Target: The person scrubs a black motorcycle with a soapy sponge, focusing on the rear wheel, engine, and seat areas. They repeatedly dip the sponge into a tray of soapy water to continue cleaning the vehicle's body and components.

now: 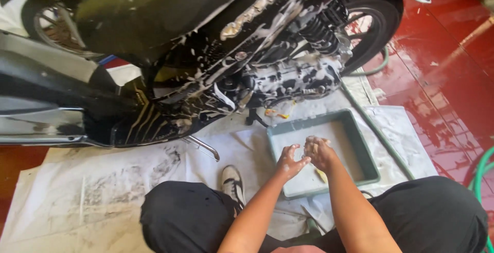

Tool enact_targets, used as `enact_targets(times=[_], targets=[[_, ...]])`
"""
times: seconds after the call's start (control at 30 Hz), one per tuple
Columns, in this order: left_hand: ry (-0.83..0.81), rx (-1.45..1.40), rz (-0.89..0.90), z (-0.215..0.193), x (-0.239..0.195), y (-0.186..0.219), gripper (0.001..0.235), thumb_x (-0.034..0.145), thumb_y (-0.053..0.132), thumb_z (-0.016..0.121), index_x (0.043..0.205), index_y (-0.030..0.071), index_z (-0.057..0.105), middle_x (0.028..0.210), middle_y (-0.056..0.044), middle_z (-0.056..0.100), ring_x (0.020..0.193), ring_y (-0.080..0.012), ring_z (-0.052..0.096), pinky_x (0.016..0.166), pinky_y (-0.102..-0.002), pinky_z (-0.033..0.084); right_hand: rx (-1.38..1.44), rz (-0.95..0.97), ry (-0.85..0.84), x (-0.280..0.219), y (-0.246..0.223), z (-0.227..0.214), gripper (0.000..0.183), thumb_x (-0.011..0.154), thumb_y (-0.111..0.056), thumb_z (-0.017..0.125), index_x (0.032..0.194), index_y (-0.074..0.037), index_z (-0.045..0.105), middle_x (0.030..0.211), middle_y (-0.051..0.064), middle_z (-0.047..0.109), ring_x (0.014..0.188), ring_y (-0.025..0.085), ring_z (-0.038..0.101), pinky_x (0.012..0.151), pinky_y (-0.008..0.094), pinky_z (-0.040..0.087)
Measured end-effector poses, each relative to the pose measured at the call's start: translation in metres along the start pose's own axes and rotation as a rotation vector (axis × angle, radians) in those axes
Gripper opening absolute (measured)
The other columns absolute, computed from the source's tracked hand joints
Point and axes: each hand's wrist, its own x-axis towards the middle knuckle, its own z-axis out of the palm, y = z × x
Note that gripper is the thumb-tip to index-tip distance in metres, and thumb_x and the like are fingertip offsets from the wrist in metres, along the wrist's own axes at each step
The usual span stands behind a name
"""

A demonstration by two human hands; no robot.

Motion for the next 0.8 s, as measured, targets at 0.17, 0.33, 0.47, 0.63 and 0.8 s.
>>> enact_targets(times=[0.17,0.33,0.47,0.63,0.8], targets=[[-0.076,0.172,0.026,-0.020,-0.018,0.044,0.077,0.090,0.055,0.060,0.155,0.020,0.039,0.152,-0.012,0.043,0.137,-0.0333,0.052,0.114,-0.048,0.047,-1.413,-0.225,0.049,-0.005,0.004,0.001,0.081,0.073,-0.021,0.088,0.145,-0.028,0.053,0.135,0.021,0.067,0.130,0.042,0.059,0.118,0.045,0.044],[-0.085,0.380,0.231,-0.024,-0.031,0.021,0.062,0.094,0.045,0.059,0.148,0.015,0.049,0.150,-0.017,0.044,0.128,-0.0417,0.058,0.106,-0.054,0.049,-0.262,-0.035,0.230,-0.021,0.005,0.010,0.071,0.085,-0.032,0.079,0.134,0.009,0.048,0.102,0.026,0.065,0.074,0.034,0.065,0.064,0.046,0.059],[0.181,0.148,0.369,-0.035,-0.016,0.029,0.049,0.088,0.018,0.067,0.136,0.008,0.059,0.137,-0.023,0.052,0.113,-0.0489,0.064,0.095,-0.056,0.056,0.083,-0.096,0.006,-0.025,-0.030,0.004,0.027,0.093,-0.030,0.064,0.101,-0.005,0.064,0.090,0.007,0.067,0.075,0.020,0.068,0.058,0.023,0.054],[0.707,0.112,0.838,-0.097,0.013,0.116,0.032,0.082,0.004,0.067,0.113,0.010,0.069,0.111,-0.010,0.061,0.099,-0.0317,0.065,0.087,-0.043,0.052,0.382,-0.305,-0.448,-0.067,-0.172,0.025,0.031,0.090,-0.020,0.061,0.102,0.005,0.046,0.085,0.008,0.056,0.060,0.010,0.050,0.045,0.019,0.036],[0.876,0.247,1.029,-0.178,0.020,0.222,0.032,0.085,0.007,0.068,0.116,0.009,0.066,0.118,-0.013,0.057,0.118,-0.0334,0.054,0.104,-0.050,0.046,-0.223,-1.140,-0.469,-0.191,-0.310,0.132,0.021,0.082,-0.010,0.036,0.063,-0.018,0.040,0.064,0.000,0.041,0.054,0.010,0.032,0.053,0.028,0.030]])
